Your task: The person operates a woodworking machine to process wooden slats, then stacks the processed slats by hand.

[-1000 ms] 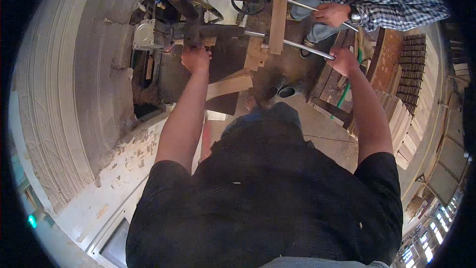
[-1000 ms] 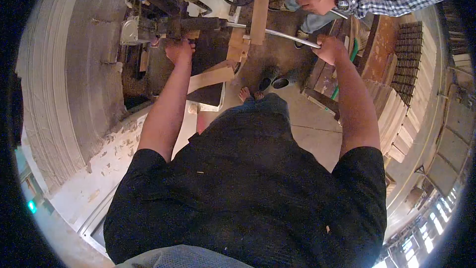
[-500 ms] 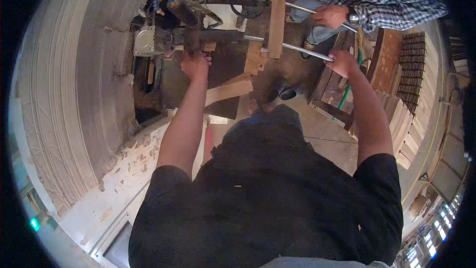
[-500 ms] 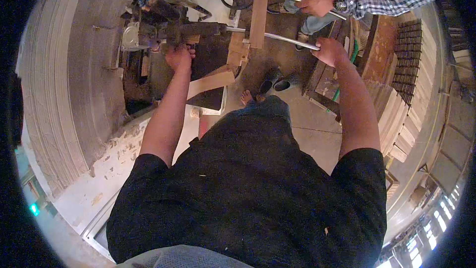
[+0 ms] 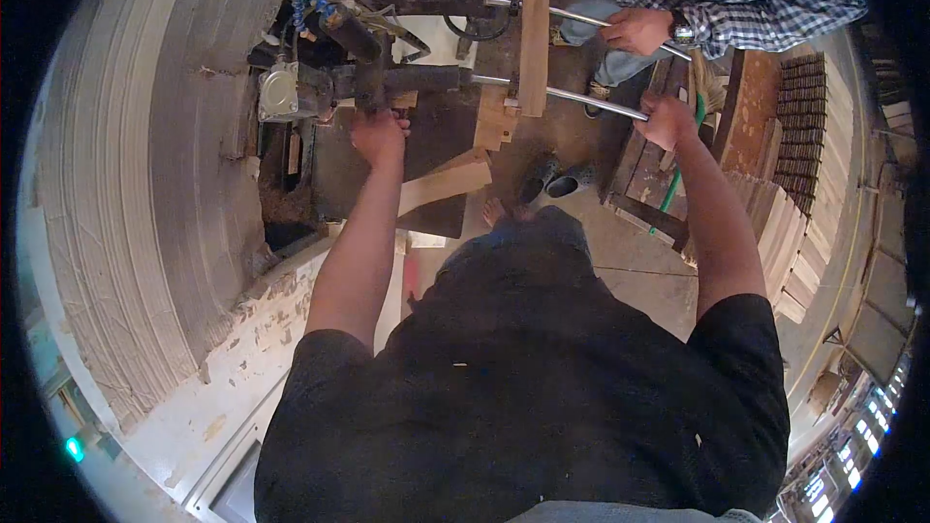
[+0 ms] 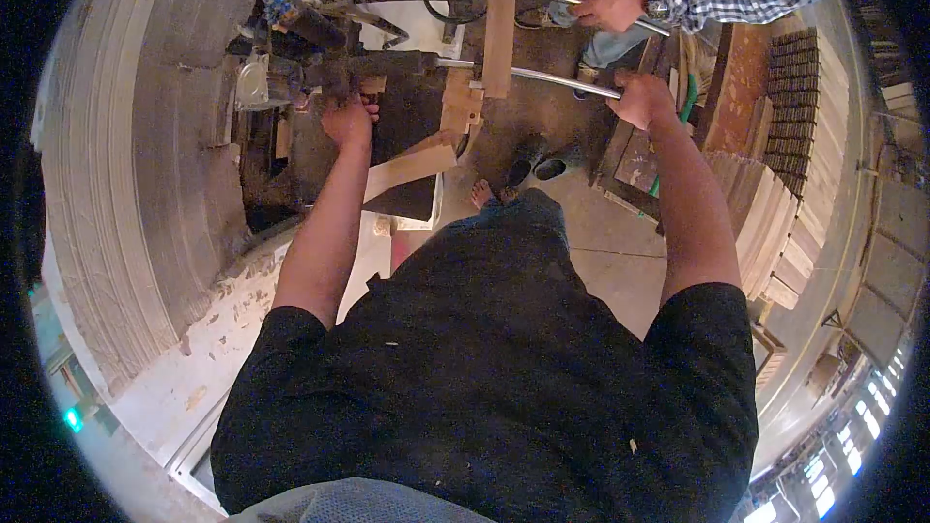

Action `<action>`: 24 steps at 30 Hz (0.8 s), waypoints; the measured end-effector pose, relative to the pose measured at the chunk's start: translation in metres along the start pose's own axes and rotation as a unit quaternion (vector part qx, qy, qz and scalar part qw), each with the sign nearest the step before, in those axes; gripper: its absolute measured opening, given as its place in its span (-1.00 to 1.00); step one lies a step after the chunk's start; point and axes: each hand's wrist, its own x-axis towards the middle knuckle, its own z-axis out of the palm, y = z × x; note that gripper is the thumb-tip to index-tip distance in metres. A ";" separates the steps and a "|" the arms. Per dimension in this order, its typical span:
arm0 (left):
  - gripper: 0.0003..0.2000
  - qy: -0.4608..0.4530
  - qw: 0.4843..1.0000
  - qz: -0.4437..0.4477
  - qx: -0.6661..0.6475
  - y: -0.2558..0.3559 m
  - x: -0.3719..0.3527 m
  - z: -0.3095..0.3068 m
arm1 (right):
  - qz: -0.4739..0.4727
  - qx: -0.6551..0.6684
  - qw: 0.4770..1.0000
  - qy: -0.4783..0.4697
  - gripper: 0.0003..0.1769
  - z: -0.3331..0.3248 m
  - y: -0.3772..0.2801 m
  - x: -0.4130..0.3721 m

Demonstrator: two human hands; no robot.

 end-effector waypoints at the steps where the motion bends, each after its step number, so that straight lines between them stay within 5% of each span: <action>1: -0.88 0.000 1.000 0.001 0.000 0.004 -0.002 0.000 | 0.000 0.001 1.000 0.001 -0.58 0.001 0.001 0.000; 24: -0.88 0.018 0.998 0.015 0.053 -0.024 0.011 -0.001 | -0.010 -0.022 0.998 0.050 -0.49 0.009 0.005 -0.003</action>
